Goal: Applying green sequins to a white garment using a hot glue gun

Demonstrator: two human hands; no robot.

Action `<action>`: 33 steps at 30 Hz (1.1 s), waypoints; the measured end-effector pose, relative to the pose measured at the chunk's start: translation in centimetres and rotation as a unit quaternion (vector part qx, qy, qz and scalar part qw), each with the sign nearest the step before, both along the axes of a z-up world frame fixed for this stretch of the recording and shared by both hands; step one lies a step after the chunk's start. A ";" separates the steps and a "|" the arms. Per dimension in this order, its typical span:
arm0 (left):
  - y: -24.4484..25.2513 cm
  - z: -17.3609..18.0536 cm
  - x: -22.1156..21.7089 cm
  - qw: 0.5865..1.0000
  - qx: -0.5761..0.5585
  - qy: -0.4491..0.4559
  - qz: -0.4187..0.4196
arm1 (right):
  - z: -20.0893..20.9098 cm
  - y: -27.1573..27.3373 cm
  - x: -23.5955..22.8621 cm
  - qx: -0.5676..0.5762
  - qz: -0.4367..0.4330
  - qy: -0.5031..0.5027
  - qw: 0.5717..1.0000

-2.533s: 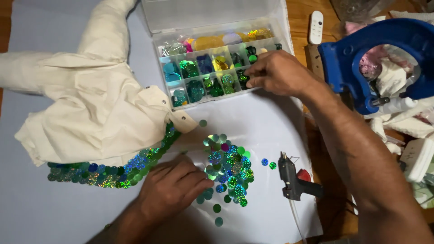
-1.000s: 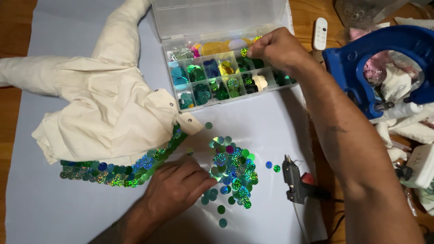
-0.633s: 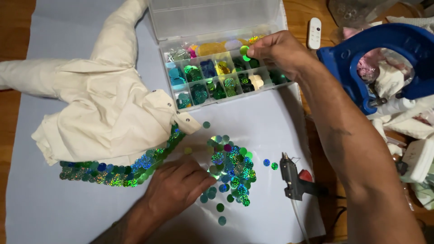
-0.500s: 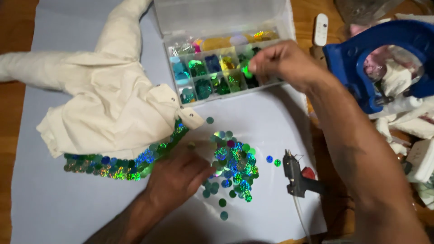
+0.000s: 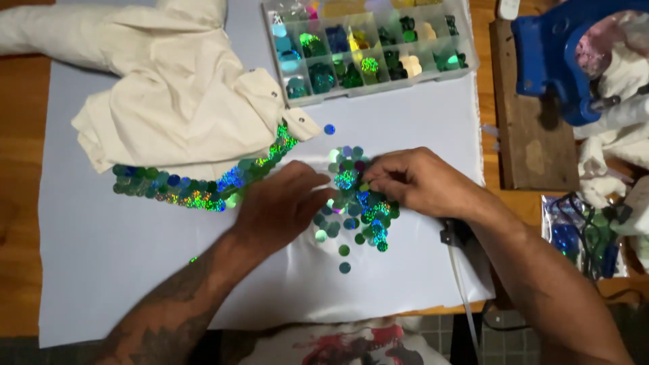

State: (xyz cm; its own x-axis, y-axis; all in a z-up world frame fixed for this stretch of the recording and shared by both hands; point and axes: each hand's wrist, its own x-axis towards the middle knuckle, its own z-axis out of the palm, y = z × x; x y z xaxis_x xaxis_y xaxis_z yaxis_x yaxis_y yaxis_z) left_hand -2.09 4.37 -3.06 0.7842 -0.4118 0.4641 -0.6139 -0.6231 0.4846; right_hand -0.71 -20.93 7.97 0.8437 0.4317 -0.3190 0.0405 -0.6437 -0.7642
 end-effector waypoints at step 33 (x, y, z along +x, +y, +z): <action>0.1 2.7 -0.5 0.994 0.022 0.073 -0.077 | 0.1 -12.3 11.5 -0.149 -0.158 -0.292 0.931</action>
